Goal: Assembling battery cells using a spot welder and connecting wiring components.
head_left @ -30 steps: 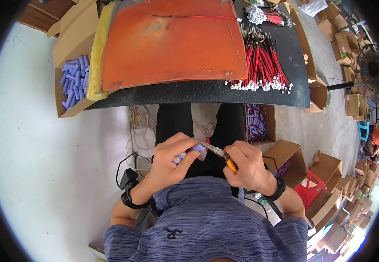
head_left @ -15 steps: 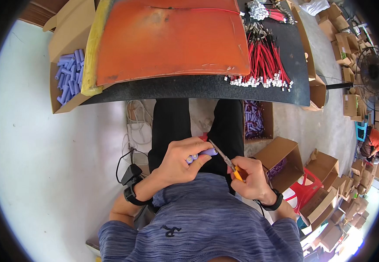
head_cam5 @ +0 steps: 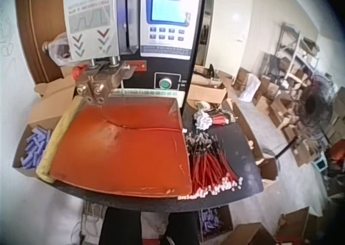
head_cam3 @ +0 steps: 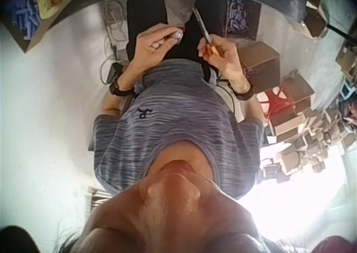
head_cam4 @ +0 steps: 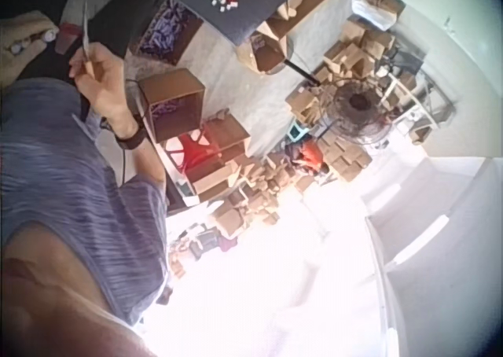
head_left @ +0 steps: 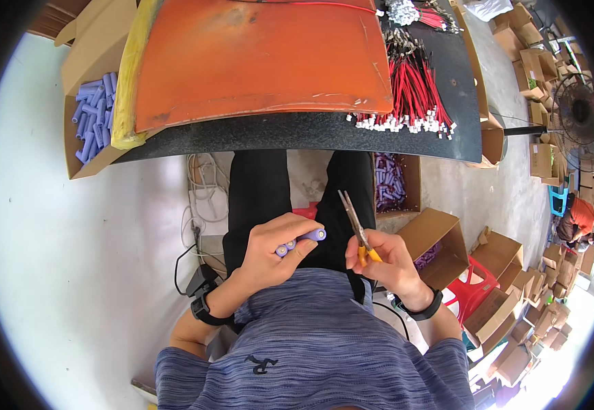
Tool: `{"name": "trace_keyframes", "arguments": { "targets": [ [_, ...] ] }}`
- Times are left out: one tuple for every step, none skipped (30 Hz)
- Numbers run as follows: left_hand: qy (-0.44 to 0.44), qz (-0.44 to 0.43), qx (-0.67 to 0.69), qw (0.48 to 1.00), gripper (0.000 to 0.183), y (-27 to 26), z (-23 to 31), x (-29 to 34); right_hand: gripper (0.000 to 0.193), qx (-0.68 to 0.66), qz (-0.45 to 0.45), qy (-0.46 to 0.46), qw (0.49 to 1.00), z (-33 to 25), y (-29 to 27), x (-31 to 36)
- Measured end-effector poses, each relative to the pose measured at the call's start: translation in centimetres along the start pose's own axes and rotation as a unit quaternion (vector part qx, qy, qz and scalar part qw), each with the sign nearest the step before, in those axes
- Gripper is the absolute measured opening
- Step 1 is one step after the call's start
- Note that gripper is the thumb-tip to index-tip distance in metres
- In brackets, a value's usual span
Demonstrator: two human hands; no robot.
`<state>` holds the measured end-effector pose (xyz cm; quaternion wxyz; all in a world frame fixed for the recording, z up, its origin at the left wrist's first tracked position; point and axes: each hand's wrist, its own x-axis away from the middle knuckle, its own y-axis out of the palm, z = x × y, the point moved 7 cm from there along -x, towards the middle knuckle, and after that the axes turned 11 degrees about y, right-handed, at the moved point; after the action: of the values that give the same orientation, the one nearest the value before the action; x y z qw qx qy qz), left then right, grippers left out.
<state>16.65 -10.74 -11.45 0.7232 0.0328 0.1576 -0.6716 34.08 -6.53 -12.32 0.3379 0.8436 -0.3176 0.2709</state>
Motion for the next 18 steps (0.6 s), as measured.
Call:
{"name": "trace_keyframes", "arguments": {
  "targets": [
    [0.003, 0.003, 0.0, 1.0, 0.018, -0.1, 0.0, 0.1, 0.027, -0.022, -0.043, 0.026, 0.998, 0.5, 0.5, -0.3],
    [0.003, 0.003, 0.001, 1.0, 0.018, -0.2, 0.1, 0.1, 0.027, -0.041, -0.062, 0.041, 0.996, 0.9, 0.6, -0.6],
    [-0.011, -0.004, 0.001, 1.0, 0.018, -0.3, 0.0, 0.0, 0.027, -0.04, -0.061, 0.041, 0.996, 1.3, 0.5, -0.7],
    [-0.025, -0.012, 0.001, 1.0, 0.019, -0.2, 0.0, 0.0, 0.027, -0.073, -0.08, 0.048, 0.993, 1.7, 0.5, -0.9],
    [-0.026, -0.011, 0.001, 1.0, 0.019, -0.3, 0.1, 0.0, 0.027, -0.107, -0.101, 0.055, 0.988, 2.0, 0.8, -1.0],
    [-0.027, -0.014, 0.013, 0.999, 0.019, -0.2, 0.2, 0.0, 0.027, -0.107, -0.102, 0.055, 0.987, 1.9, 0.9, -1.1],
    [-0.028, -0.016, 0.026, 0.999, 0.019, -0.1, 0.3, 0.0, 0.026, -0.097, -0.097, 0.065, 0.988, 1.9, 1.1, -1.2],
    [-0.029, -0.016, 0.026, 0.999, 0.019, 0.1, 0.2, -0.1, 0.025, -0.087, -0.093, 0.074, 0.989, 1.9, 1.3, -1.2],
    [-0.019, -0.022, 0.02, 0.999, 0.018, 0.4, 0.3, -0.4, 0.025, -0.088, -0.092, 0.075, 0.989, 2.0, 1.6, -1.2],
    [-0.009, -0.027, 0.013, 0.999, 0.017, 0.6, 0.4, -0.6, 0.025, -0.058, -0.075, 0.091, 0.991, 2.4, 1.9, -1.2],
    [-0.011, -0.027, 0.012, 0.999, 0.017, 0.6, 0.2, -0.8, 0.025, -0.029, -0.059, 0.106, 0.992, 2.7, 1.9, -1.2],
    [-0.065, 0.017, -0.007, 0.998, 0.017, -0.2, -1.0, -0.8, 0.025, -0.035, -0.073, 0.12, 0.989, 3.0, 2.0, -1.2],
    [-0.118, 0.062, -0.026, 0.991, 0.018, -0.8, -2.1, -0.4, 0.025, -0.036, -0.074, 0.12, 0.989, 3.1, 1.8, -1.1],
    [-0.114, 0.105, -0.04, 0.987, 0.019, -1.6, -3.7, 0.5, 0.025, -0.037, -0.082, 0.124, 0.988, 3.2, 1.8, -1.1],
    [-0.095, 0.116, -0.077, 0.986, 0.021, -2.4, -4.1, 0.6, 0.026, -0.039, -0.091, 0.13, 0.987, 3.5, 1.9, -0.9],
    [-0.128, 0.124, -0.047, 0.983, 0.021, -2.6, -4.7, 1.2, 0.026, -0.041, -0.09, 0.131, 0.986, 3.6, 1.8, -0.8],
    [-0.16, 0.132, -0.016, 0.978, 0.022, -2.7, -4.9, 1.2, 0.026, -0.057, -0.098, 0.135, 0.984, 3.7, 1.7, -1.0],
    [-0.16, 0.131, -0.016, 0.978, 0.022, -2.7, -4.5, 1.0, 0.025, -0.072, -0.107, 0.138, 0.982, 3.8, 1.6, -1.1]
  ]
}}
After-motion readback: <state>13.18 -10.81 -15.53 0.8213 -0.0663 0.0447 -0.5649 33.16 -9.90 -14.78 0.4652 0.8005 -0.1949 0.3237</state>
